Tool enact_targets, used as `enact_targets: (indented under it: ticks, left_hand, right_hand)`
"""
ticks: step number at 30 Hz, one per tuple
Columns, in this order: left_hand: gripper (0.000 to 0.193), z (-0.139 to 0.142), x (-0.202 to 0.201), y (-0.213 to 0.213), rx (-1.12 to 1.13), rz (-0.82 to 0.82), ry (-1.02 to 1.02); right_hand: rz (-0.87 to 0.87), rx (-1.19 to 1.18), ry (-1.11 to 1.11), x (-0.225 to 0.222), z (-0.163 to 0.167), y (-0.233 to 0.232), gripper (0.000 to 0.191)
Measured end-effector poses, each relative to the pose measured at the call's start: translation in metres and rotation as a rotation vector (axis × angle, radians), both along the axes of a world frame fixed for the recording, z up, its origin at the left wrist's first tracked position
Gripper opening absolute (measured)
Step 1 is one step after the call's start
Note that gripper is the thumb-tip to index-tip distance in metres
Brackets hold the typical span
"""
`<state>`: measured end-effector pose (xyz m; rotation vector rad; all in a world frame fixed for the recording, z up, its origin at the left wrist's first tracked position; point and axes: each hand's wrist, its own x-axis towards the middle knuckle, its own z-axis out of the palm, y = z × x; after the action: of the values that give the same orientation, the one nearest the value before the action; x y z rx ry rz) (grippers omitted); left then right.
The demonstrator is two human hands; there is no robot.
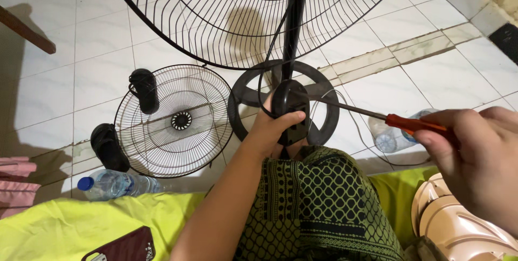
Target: The person kneels on the floor and uses a red-handled screwdriver to unscrew the rear housing cover of a pedestal fan, holding the cover steady with the other hand. The person then removes the cover and works on the fan motor area at the back of the fan head.
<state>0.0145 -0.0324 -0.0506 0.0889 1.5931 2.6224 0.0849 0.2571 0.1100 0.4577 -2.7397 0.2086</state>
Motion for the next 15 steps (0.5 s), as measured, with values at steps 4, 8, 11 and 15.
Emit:
enact_targets:
  ticks: [4, 8, 11, 15]
  left_hand:
    - [0.061, 0.001, 0.0, -0.002, 0.008, 0.019, -0.045]
    - [0.065, 0.0, 0.0, 0.002, 0.036, -0.017, -0.014]
    - [0.064, -0.001, 0.0, 0.002, -0.028, -0.021, 0.002]
    - [0.065, 0.001, 0.001, 0.001, -0.039, -0.024, 0.026]
  right_hand:
    - [0.334, 0.208, 0.209, -0.012, 0.005, 0.005, 0.049]
    - [0.685, 0.206, 0.351, -0.013, 0.014, 0.013, 0.042]
    - [0.167, 0.272, 0.025, -0.005, 0.004, 0.004, 0.038]
    - [-0.028, -0.371, -0.151, 0.006, -0.006, 0.002, 0.037]
